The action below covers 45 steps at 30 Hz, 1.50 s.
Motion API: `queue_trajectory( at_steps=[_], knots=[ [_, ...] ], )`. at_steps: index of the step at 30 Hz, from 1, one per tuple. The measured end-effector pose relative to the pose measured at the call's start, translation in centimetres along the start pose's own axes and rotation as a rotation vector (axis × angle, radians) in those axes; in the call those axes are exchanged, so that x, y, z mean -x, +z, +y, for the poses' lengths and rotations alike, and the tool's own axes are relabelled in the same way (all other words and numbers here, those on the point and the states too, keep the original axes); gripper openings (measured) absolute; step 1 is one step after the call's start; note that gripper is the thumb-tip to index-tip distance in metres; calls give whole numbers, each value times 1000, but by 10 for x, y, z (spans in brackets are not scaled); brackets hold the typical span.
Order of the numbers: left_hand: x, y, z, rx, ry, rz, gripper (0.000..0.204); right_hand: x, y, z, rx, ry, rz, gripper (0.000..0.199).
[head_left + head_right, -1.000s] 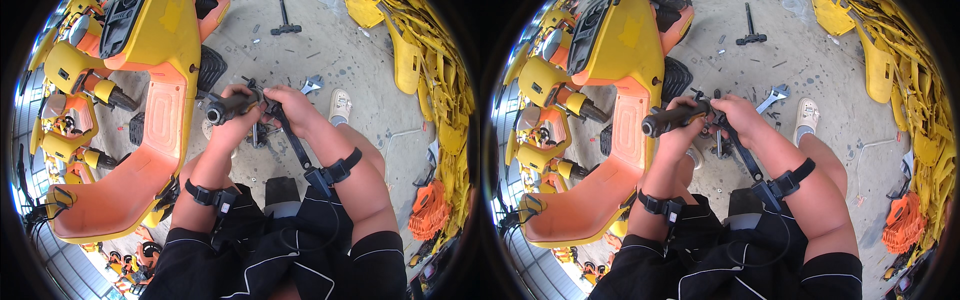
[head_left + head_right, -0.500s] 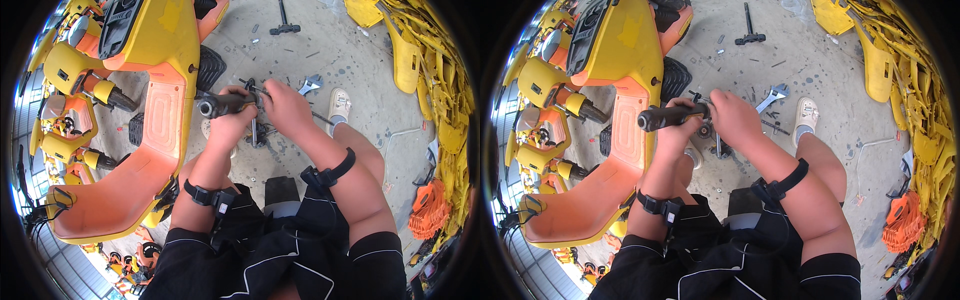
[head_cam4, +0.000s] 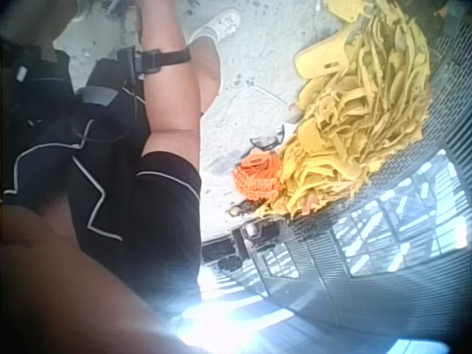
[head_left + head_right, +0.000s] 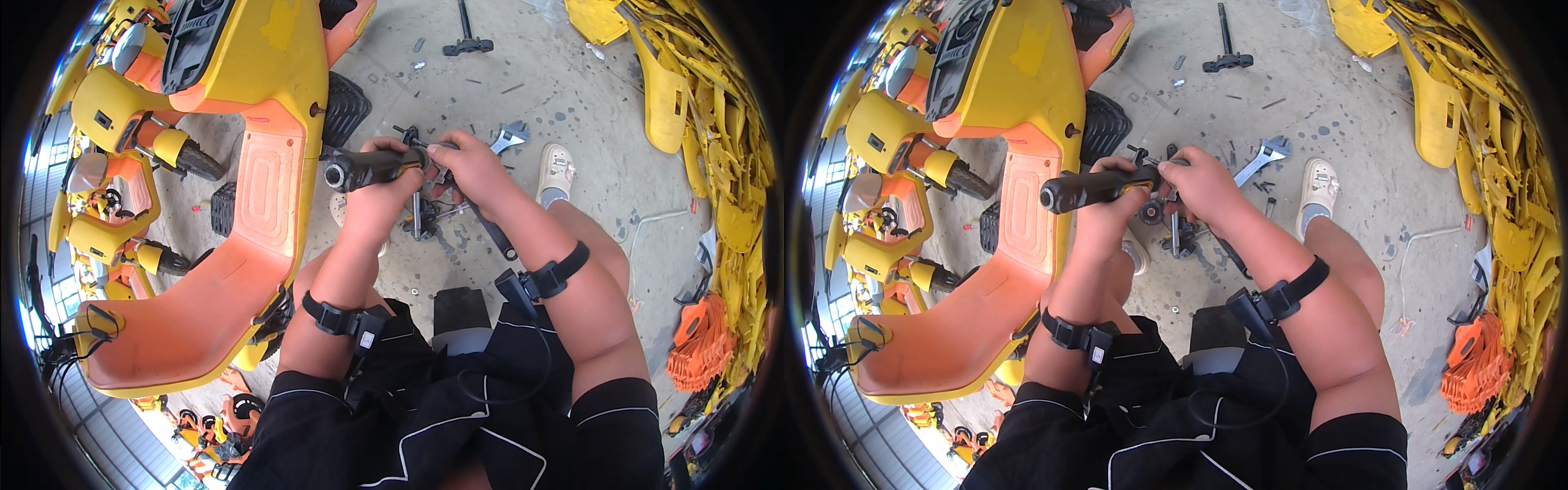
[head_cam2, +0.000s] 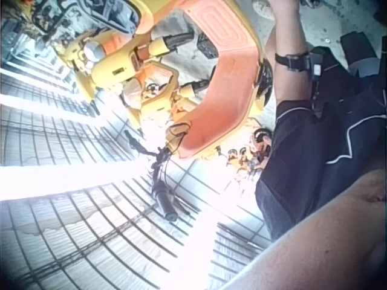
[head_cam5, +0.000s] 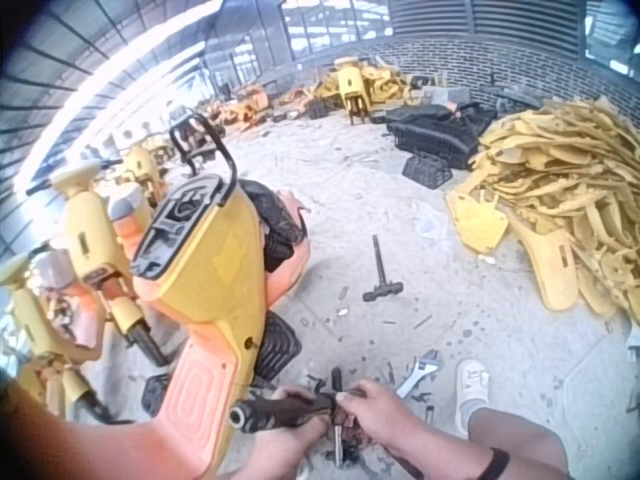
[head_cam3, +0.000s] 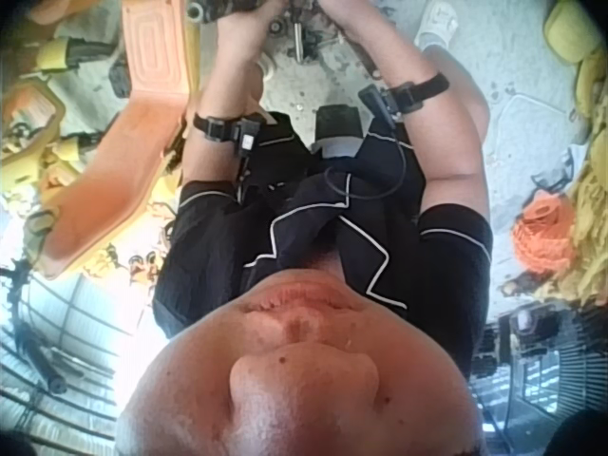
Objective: The person sits on a low stool in a workshop and assembles a scooter handlebar stem. They insert a bolt into the stem and tighten it using a wrench, then use a hammer to tap the assembly into place.
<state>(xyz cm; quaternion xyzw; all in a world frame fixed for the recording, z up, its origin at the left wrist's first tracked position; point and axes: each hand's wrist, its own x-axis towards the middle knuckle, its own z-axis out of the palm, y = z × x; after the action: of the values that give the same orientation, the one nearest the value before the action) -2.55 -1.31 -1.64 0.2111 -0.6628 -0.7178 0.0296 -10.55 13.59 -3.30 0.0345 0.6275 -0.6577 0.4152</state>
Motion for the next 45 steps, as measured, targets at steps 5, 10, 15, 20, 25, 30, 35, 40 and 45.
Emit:
queue_trajectory(
  at_steps=[5,10,15,20,25,30,35,40,45],
  knots=[
    [1,0,7,-50,56,-50,36,-1,-5,0,-291,102,-115,24],
    [3,0,7,-26,93,-104,36,-4,-10,2,-387,206,-171,24],
    [1,-2,3,-41,108,-129,38,0,-8,-3,-282,162,-108,24],
    [-4,-6,-8,-209,116,-67,38,-2,5,15,479,-376,204,17],
    [-2,0,5,32,-51,22,35,6,10,16,1086,-822,425,16],
    [-6,-3,-1,241,-139,68,34,4,8,9,645,-363,270,19],
    [1,0,-3,75,-41,37,34,3,4,-2,111,-37,87,25],
    [2,5,2,42,3,-9,35,6,0,-3,-41,-5,-8,27],
    [1,0,-2,8,68,-62,35,3,-1,-2,-195,44,-58,27]
  ],
)
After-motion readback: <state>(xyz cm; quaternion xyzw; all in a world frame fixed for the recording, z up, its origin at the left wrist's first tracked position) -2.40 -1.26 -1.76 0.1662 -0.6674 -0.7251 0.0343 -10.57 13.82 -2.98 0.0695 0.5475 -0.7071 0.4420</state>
